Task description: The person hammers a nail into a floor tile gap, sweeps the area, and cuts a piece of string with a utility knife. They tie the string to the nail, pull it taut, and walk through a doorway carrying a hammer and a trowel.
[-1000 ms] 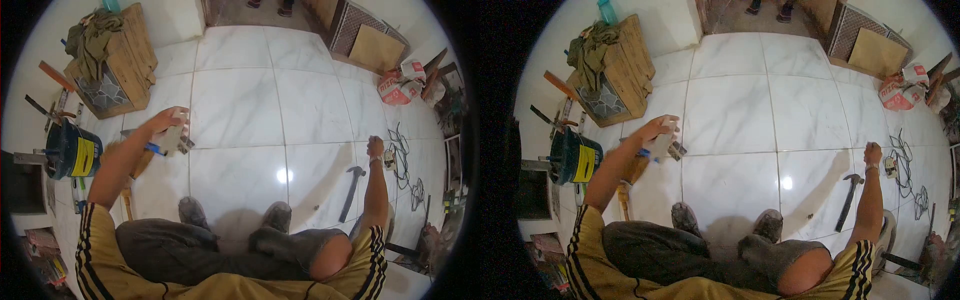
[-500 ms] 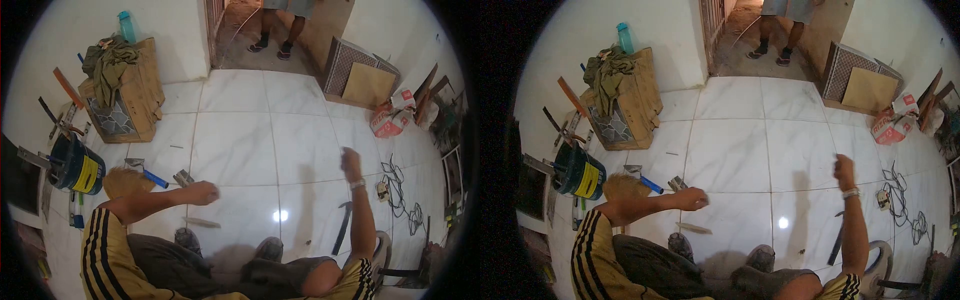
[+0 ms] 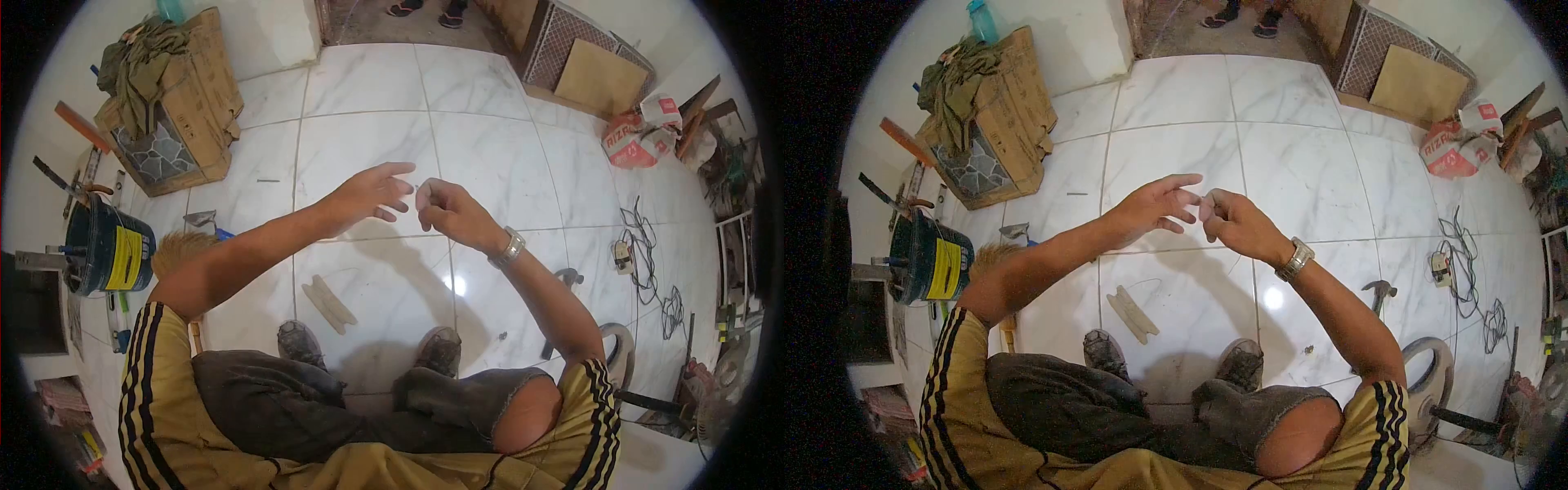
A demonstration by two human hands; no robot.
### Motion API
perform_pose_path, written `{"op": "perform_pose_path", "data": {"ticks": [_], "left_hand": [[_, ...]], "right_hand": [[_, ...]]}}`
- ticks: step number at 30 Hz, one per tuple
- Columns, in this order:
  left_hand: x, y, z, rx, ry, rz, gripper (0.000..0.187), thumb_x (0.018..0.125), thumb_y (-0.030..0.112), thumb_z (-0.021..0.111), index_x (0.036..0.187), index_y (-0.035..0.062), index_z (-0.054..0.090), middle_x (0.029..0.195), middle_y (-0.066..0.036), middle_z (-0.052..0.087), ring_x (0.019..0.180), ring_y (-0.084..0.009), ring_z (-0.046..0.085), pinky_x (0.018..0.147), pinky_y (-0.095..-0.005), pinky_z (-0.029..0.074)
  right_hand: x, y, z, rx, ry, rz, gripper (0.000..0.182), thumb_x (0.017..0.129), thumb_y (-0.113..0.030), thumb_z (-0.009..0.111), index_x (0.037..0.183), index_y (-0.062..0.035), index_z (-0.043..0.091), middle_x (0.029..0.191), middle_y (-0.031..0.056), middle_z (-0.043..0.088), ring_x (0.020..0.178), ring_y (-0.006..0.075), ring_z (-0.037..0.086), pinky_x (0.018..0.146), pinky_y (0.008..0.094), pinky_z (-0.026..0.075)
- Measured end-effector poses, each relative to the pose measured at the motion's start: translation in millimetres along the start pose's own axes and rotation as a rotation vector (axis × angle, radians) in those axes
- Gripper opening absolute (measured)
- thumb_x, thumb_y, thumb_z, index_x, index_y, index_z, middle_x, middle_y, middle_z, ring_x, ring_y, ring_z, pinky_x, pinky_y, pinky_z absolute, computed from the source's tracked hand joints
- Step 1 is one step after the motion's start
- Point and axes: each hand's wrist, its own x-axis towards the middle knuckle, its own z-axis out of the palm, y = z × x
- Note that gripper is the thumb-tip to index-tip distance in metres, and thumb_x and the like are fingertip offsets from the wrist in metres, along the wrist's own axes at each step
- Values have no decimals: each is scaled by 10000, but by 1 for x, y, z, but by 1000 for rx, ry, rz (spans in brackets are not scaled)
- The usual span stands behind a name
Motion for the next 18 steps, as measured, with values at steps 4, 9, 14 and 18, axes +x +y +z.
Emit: {"op": "perform_pose_path", "data": {"ticks": [4,9,14,18], "left_hand": [[2,7,3,473,-80,150,564,944,163,679,1458,40,481,1295,-124,614,1103,-198,616,937,-349,513],[6,8,-5,565,8,139,279,910,208,683,1091,0,729,950,-107,733,950,-213,693,868,-335,535],[3,8,-10,490,7,88,255,956,233,692,1036,-7,726,894,-69,727,777,-129,674,725,-278,545],[5,3,-7,346,2,-3,273,1004,248,626,1038,-8,717,895,-83,716,811,-150,688,744,-284,559]], "right_hand": [[-1,1,6,140,11,-60,138,881,-83,578,828,-88,450,740,10,567,700,98,551,609,256,439],[-8,-5,1,264,-2,3,120,885,-80,591,882,-90,471,688,-54,485,613,52,433,524,232,343],[-14,3,-3,55,178,-13,151,897,-105,586,1024,-27,608,640,-64,471,569,30,352,500,238,292],[-14,0,0,-141,213,-15,231,908,-139,608,1065,-2,708,598,-53,490,548,41,380,502,251,325]]}}
